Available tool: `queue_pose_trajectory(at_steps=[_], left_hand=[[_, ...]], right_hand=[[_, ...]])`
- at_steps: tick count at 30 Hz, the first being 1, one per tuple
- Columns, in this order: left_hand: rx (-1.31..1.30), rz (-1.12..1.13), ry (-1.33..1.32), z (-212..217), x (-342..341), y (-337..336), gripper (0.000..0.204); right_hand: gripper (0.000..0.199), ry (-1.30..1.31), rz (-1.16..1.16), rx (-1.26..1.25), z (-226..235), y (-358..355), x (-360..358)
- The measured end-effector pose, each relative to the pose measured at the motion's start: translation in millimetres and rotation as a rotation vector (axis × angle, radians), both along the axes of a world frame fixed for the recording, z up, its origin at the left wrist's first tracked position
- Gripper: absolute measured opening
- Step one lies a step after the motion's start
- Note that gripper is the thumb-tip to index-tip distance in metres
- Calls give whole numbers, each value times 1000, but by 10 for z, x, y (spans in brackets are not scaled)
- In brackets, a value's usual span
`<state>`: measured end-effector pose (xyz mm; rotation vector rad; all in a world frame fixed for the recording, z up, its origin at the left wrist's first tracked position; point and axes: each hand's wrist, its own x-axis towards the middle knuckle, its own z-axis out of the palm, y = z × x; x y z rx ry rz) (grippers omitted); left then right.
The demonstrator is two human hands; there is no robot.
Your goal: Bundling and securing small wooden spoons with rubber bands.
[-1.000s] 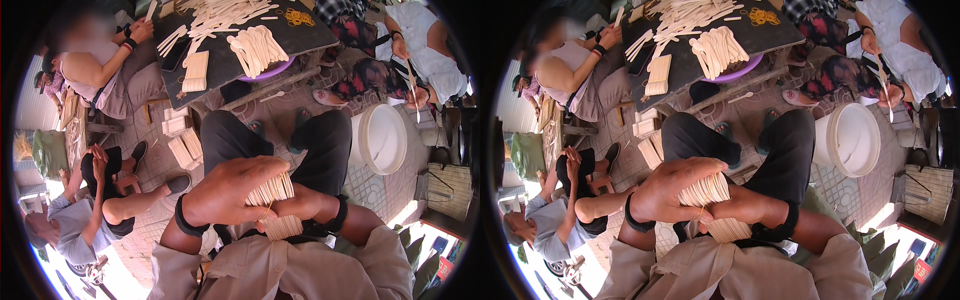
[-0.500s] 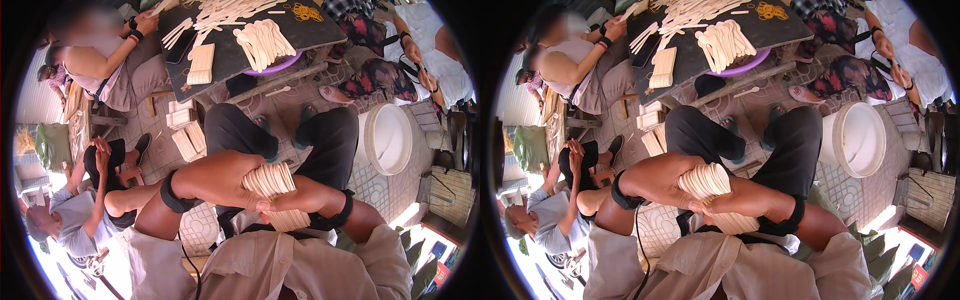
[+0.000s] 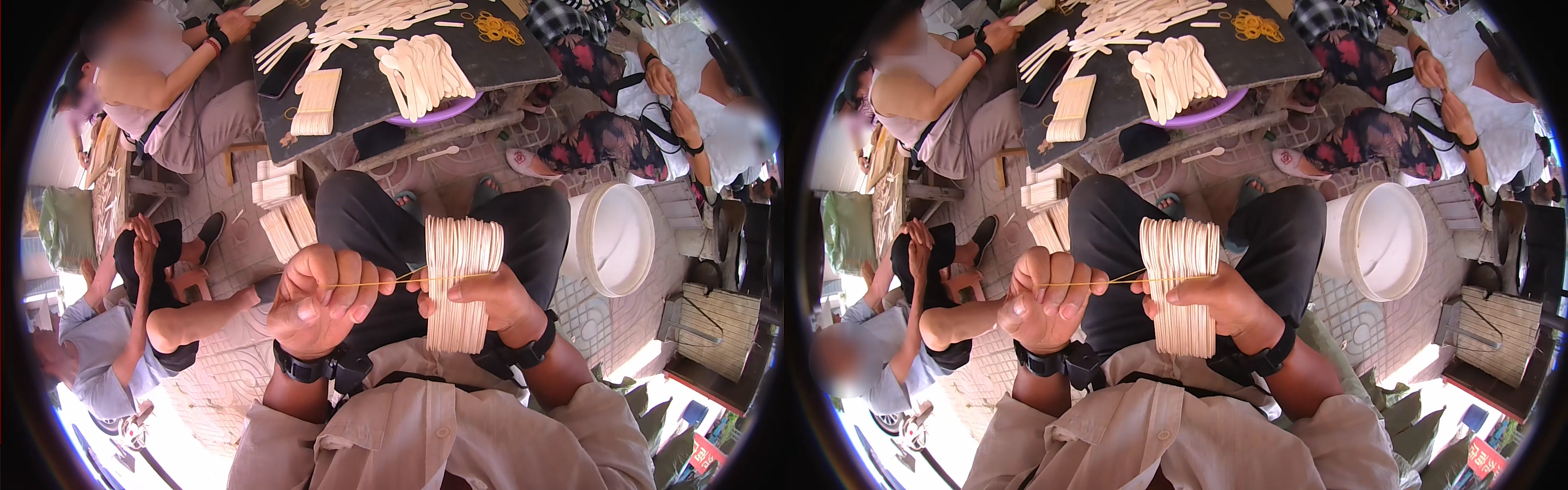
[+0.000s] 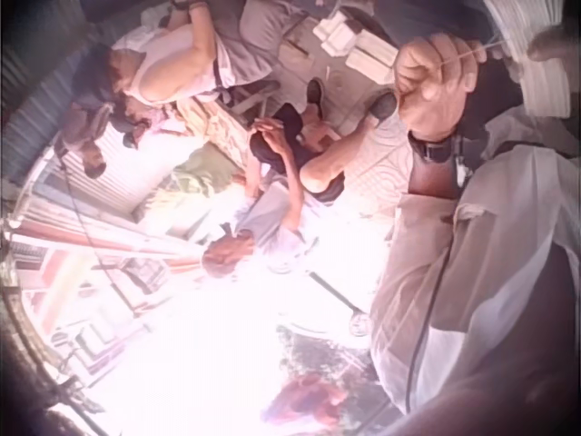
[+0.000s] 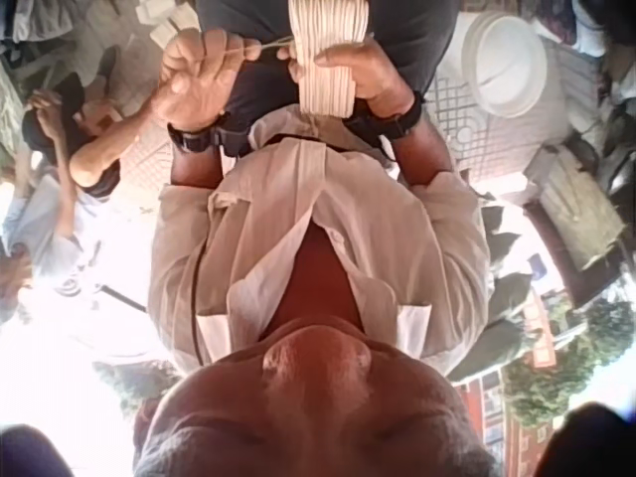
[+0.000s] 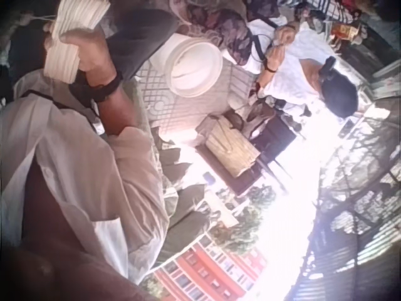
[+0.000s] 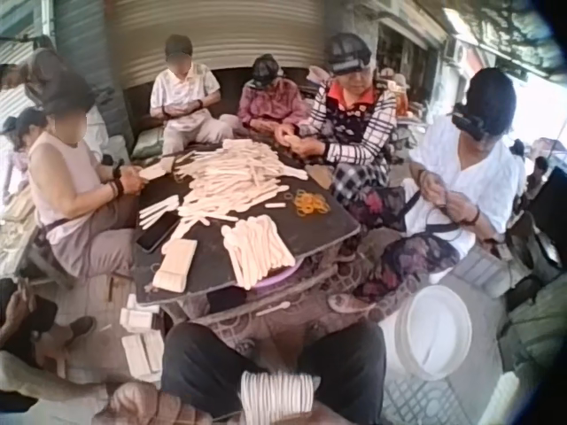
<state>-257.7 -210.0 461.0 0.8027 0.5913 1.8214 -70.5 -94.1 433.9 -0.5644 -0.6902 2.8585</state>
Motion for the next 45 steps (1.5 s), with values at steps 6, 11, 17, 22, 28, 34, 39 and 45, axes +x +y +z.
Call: queue_pose_trajectory(at_steps=[6, 11, 17, 22, 28, 34, 39, 45], left_hand=[[-87, -75, -707, -178, -21, -137, 41], [-66, -96, -890, -282, 49, -242, 68], [-223, -203, -659, -228, 4, -203, 76], [-363, -362, 78, -20, 40, -150, 89], [-431, -283, 401, 58, 249, -87, 65], [-427, -97, 1158, 175, 460, -41, 62], [-363, -244, 1131, 448, 337, -182, 55], [-583, 109, 482, -35, 156, -82, 40]], right_hand=[[41, -24, -117, 265, 153, 40, 19], [37, -130, -42, 700, 165, 24, 65], [31, -189, 220, 1675, 231, 96, -123], [19, -224, 430, 1836, 63, 145, -212], [19, -285, 452, 2042, -197, 199, -326], [26, -266, 246, 1972, -387, 223, -334], [31, -491, 203, 910, -449, 404, -222], [43, 117, 78, -102, -263, 270, -23]])
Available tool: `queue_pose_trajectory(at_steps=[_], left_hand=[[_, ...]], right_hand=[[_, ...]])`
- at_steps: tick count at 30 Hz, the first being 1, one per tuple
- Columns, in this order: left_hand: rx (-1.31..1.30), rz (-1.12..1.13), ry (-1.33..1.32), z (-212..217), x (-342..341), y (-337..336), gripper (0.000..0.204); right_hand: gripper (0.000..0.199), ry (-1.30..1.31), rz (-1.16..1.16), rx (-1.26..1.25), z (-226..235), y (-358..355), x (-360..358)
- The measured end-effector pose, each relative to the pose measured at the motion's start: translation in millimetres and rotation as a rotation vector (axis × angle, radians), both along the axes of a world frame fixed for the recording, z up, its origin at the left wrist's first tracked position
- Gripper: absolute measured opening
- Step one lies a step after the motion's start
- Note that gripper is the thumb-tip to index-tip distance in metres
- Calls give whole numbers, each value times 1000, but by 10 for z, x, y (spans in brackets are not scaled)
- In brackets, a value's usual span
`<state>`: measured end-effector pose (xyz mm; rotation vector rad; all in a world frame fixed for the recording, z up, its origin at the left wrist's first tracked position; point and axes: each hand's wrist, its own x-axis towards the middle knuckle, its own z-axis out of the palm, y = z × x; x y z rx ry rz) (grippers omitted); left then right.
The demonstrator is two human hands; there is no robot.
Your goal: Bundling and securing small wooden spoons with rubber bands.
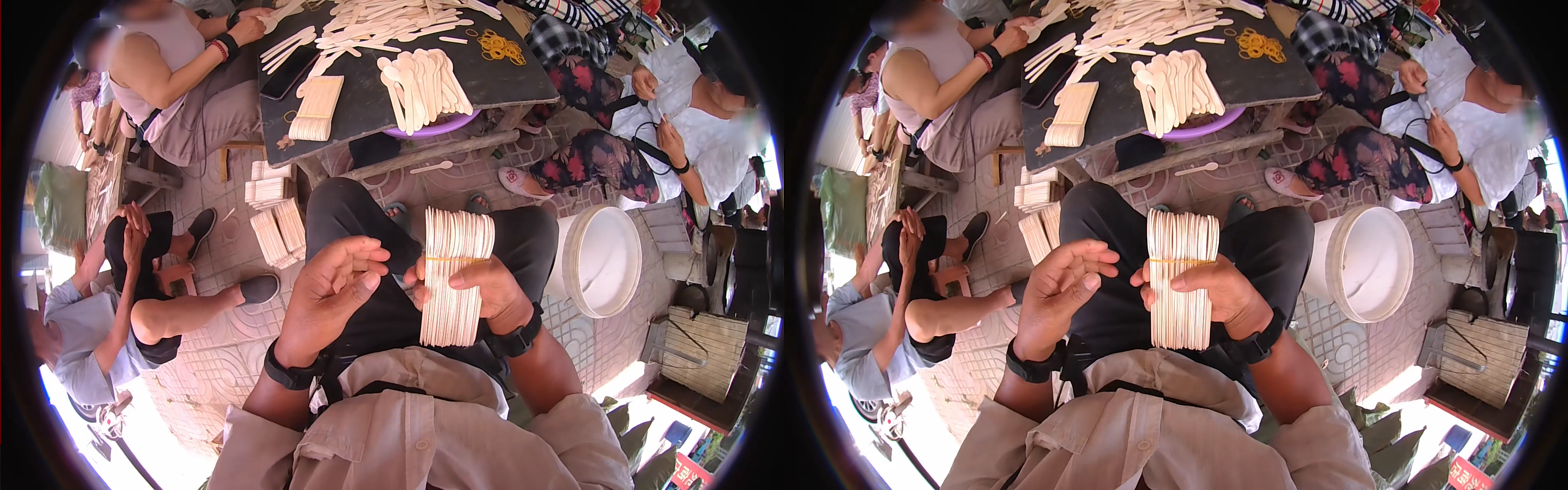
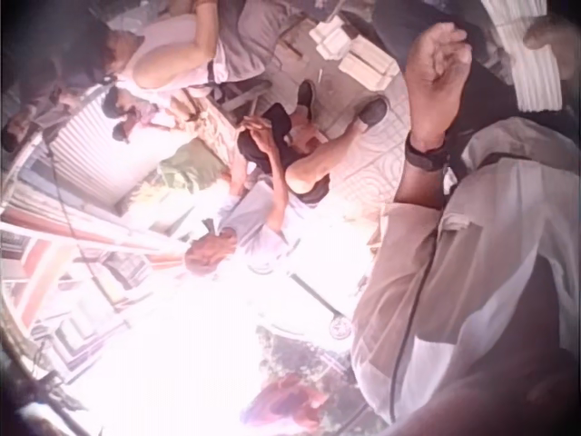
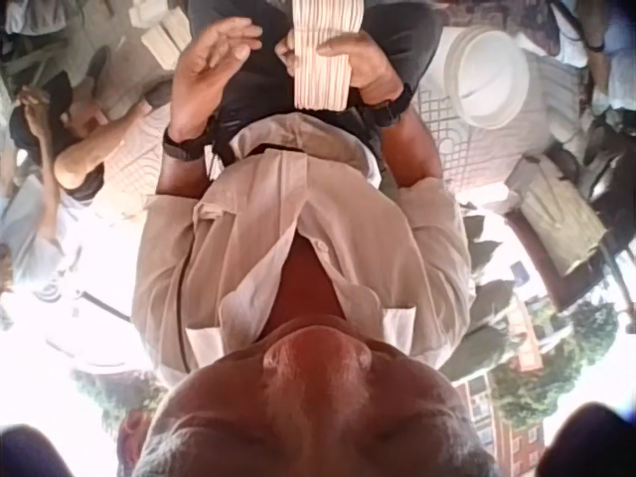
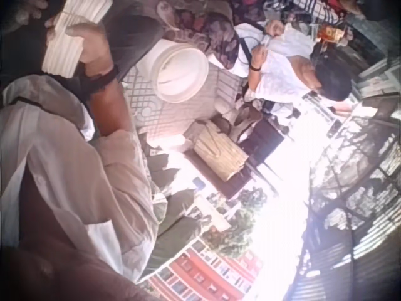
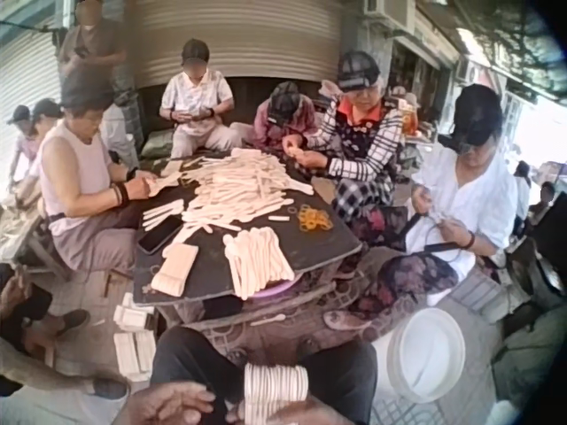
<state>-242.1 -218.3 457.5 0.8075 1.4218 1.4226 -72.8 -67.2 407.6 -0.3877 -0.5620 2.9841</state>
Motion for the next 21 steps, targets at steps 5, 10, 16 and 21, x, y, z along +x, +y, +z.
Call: queue_pose_trajectory(at_steps=[5, 10, 16, 21], left_hand=[[-10, -107, -419, -31, 174, 252, 39], [-47, -57, -303, -150, 218, 282, 39], [-13, 66, -236, -326, 178, 224, 40], [21, 84, -215, -358, 191, 201, 43]], right_hand=[[46, 59, 13, -107, -3, -232, 13], [55, 80, 20, -213, -78, -327, 63], [46, -187, -184, 7, 2, -424, 29], [22, -296, -346, 234, 3, -468, 7]])
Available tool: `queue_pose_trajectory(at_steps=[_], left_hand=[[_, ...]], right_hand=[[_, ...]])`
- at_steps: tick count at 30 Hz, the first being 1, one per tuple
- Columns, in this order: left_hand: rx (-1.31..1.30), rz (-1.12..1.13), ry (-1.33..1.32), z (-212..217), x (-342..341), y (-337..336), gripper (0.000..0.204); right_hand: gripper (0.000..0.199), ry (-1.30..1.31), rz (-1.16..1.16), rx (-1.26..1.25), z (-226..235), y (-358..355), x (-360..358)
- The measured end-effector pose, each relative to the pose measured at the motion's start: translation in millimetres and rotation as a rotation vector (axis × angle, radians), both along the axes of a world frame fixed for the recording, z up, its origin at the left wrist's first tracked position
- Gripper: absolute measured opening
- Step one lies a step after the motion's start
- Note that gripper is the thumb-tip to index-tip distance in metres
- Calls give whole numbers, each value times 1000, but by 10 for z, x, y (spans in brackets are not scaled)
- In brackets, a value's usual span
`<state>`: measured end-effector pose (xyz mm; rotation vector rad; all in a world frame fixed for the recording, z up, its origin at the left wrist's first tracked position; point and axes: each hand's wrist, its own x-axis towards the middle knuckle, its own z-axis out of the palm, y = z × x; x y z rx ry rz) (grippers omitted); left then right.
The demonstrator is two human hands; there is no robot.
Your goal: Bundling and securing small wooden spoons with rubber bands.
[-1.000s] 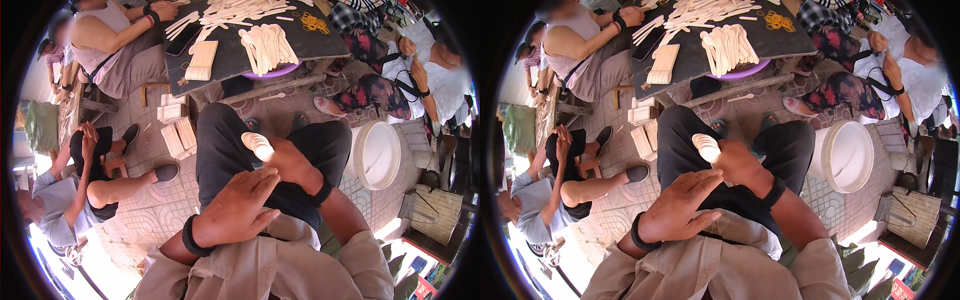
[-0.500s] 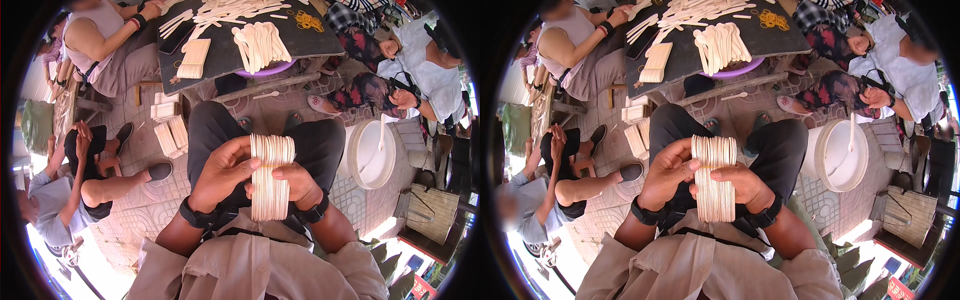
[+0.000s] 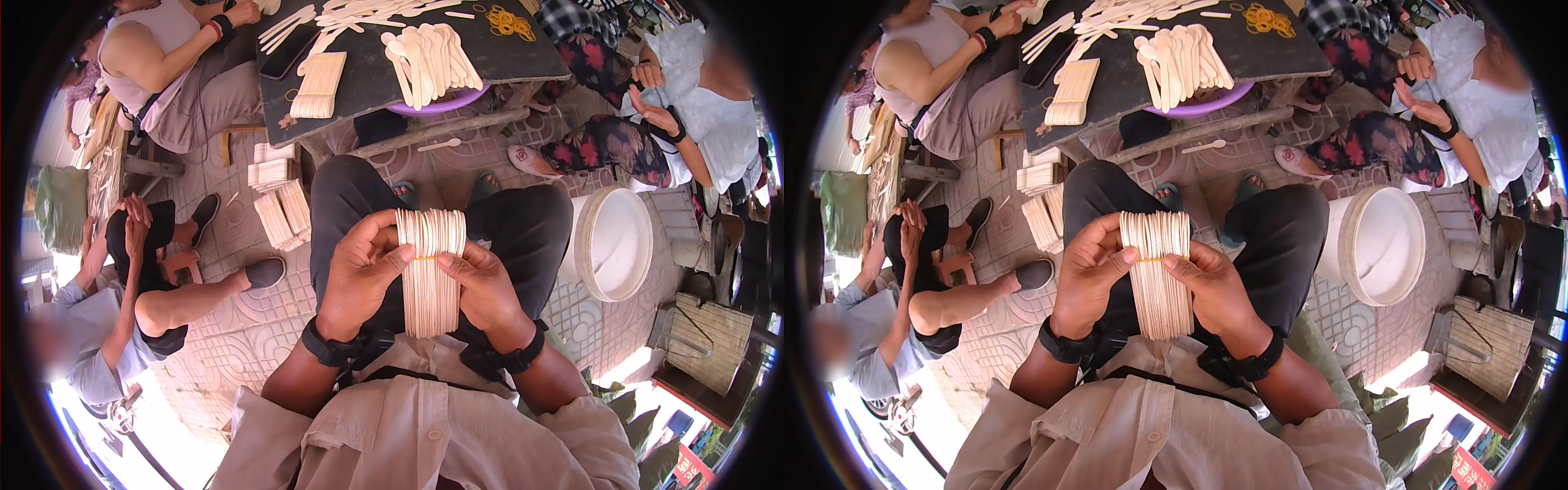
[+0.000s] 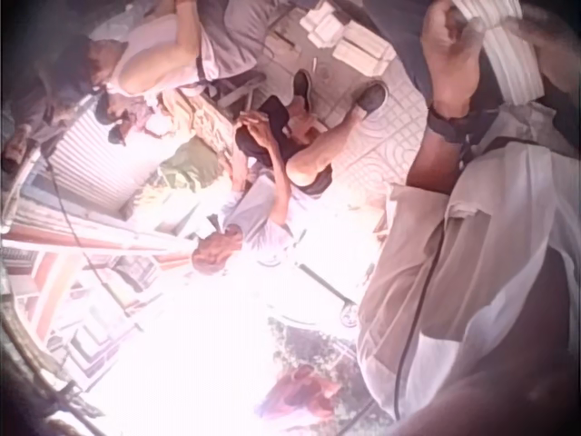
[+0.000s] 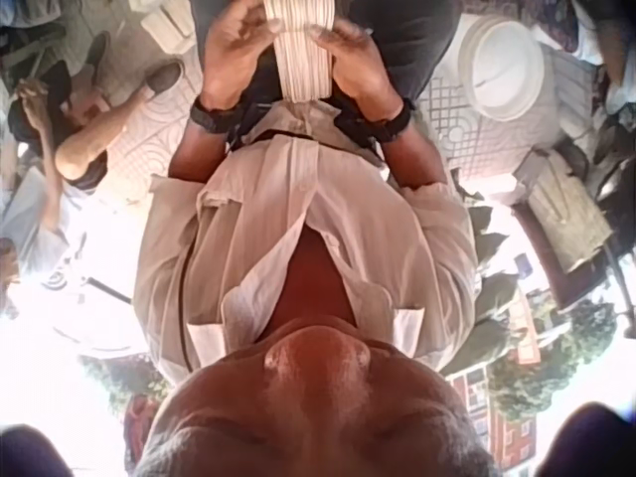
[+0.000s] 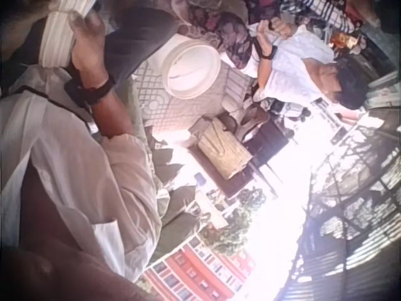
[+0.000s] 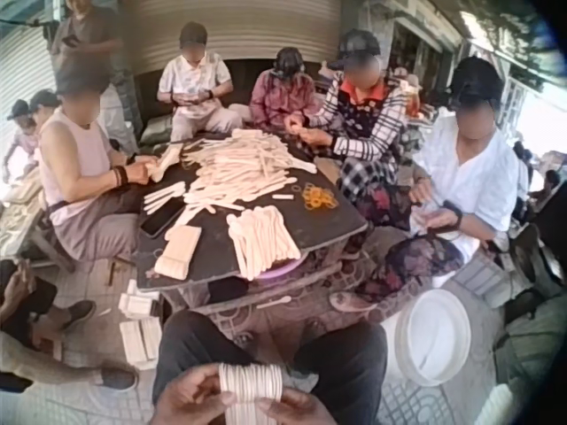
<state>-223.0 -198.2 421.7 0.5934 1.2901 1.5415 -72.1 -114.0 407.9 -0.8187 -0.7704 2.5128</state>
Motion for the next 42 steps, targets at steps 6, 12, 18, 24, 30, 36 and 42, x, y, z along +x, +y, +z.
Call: queue_pose_trajectory(at_steps=[6, 12, 18, 24, 30, 36, 42], left_hand=[[-47, 12, 64, 46, 89, 30, 49], [13, -41, 80, -26, 53, 13, 51], [-8, -87, -6, -124, -13, 67, 50], [51, -152, -99, -197, -214, 378, 50], [-190, 43, 646, -469, -931, 1409, 54], [-405, 61, 1107, -690, -1173, 2359, 61], [-340, 90, 1081, -713, -883, 2864, 55]], right_hand=[[23, -149, 14, 200, -69, -26, -6], [27, -152, 18, 338, -24, -47, -64], [26, -189, 45, 296, -110, 82, -80], [25, -202, 19, 346, -121, 453, -221], [21, -155, -156, 420, -129, 1384, -348], [24, -140, -251, 327, -282, 1918, -396], [25, -100, -273, 181, -502, 1904, -258]])
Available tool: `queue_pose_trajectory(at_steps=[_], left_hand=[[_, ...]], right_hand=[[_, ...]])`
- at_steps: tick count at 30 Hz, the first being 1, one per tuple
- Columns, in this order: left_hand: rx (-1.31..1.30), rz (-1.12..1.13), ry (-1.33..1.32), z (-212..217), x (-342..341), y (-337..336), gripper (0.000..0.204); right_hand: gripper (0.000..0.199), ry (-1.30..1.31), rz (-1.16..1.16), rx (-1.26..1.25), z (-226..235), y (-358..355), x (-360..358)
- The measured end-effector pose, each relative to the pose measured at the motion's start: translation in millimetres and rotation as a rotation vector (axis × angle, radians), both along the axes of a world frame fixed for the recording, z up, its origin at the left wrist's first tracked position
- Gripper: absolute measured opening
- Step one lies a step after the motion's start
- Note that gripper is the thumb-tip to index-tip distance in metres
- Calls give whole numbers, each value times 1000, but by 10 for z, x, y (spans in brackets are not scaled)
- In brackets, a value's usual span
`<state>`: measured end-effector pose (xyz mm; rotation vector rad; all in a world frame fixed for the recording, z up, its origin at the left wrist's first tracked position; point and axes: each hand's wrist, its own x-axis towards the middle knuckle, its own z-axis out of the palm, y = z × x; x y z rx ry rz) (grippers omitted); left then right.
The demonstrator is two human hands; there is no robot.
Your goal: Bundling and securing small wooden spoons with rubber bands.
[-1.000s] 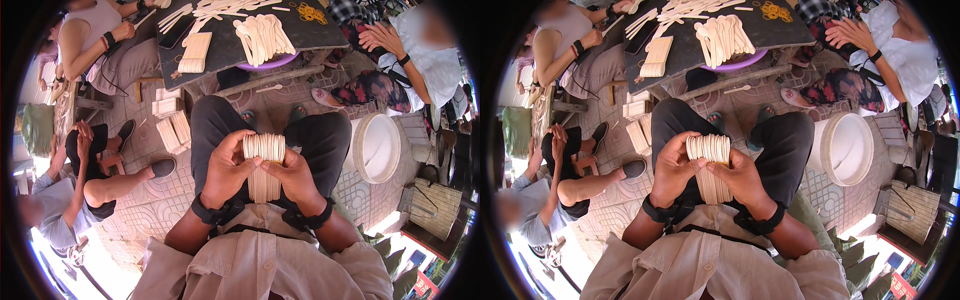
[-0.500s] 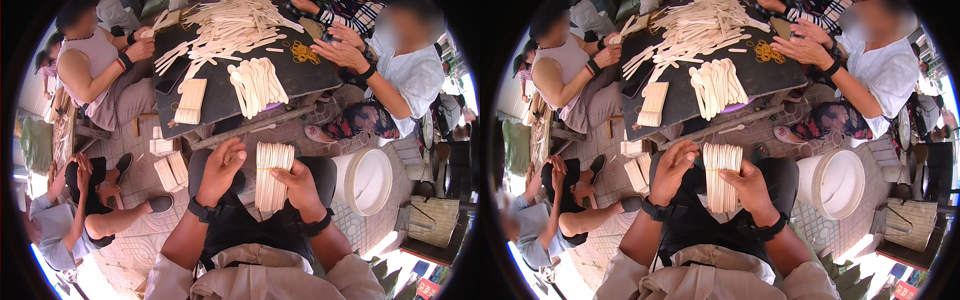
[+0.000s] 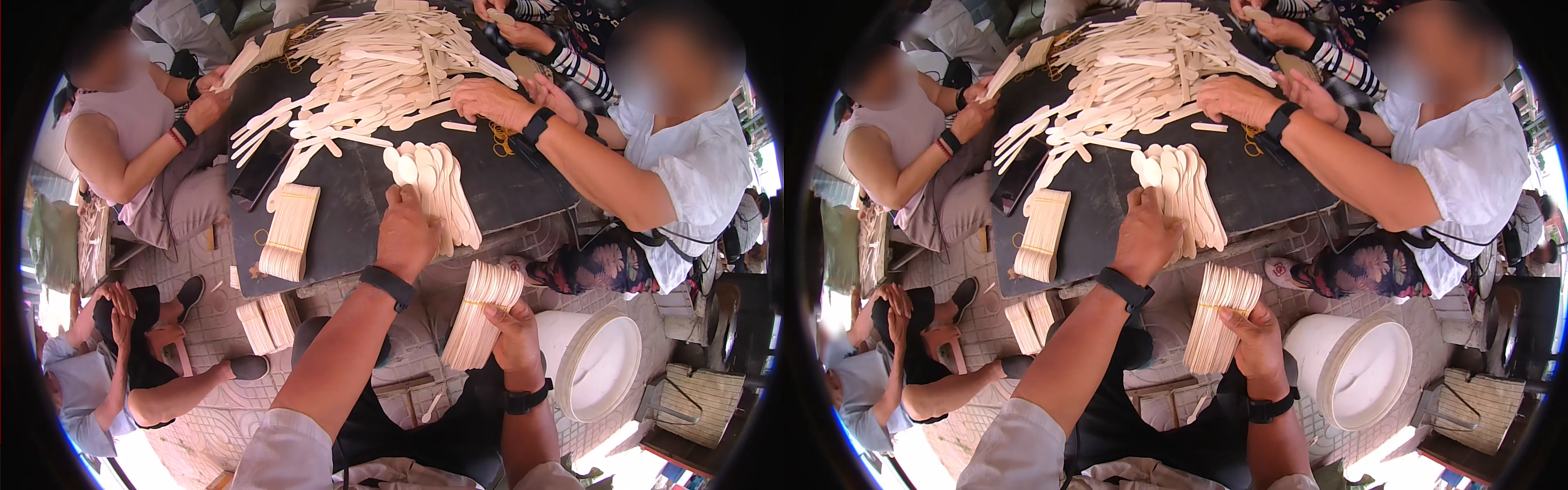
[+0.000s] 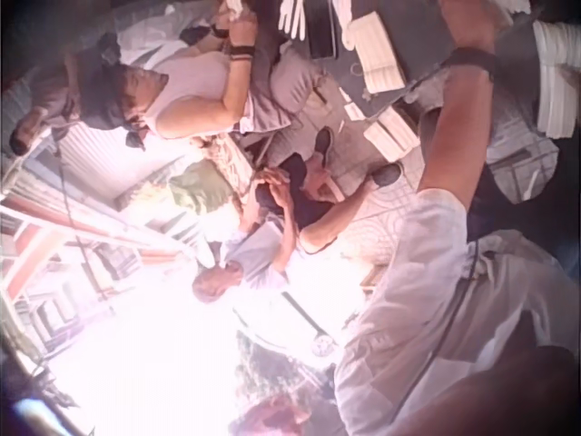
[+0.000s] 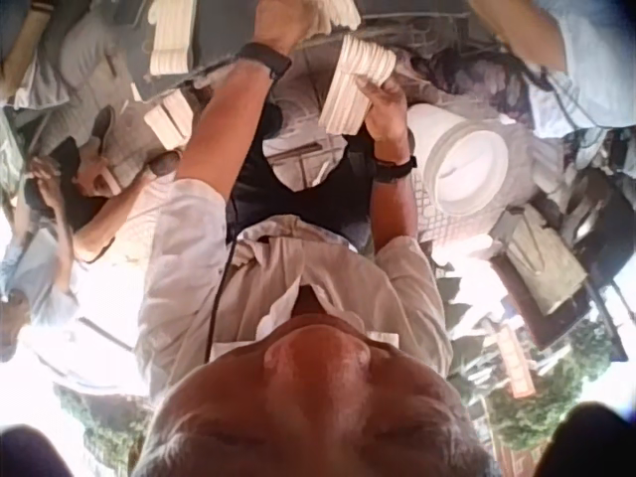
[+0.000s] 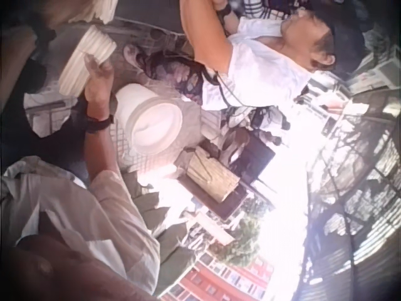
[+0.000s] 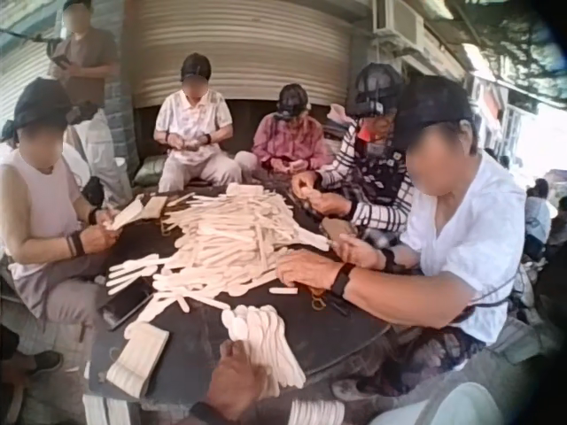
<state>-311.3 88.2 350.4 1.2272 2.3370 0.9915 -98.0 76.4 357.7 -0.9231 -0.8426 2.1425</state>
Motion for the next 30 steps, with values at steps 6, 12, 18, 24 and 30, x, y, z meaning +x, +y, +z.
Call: queue_pose_trajectory(at_steps=[6, 12, 18, 24, 30], left_hand=[[-3, 65, -43, 27, 89, 289, 51], [153, 110, -180, 47, -169, 59, 51], [309, 127, -778, 50, -577, -673, 40], [331, 215, -842, 88, -769, -686, 38], [192, 224, -451, -101, -864, -807, 36]], right_hand=[[25, 37, -7, -58, -12, 42, 13], [25, 14, 45, 91, 207, 231, -356], [26, -148, 305, 284, 7, 352, -1264], [29, -303, 471, 387, -130, 398, -1638], [35, -463, 609, 468, -63, 363, -1700]])
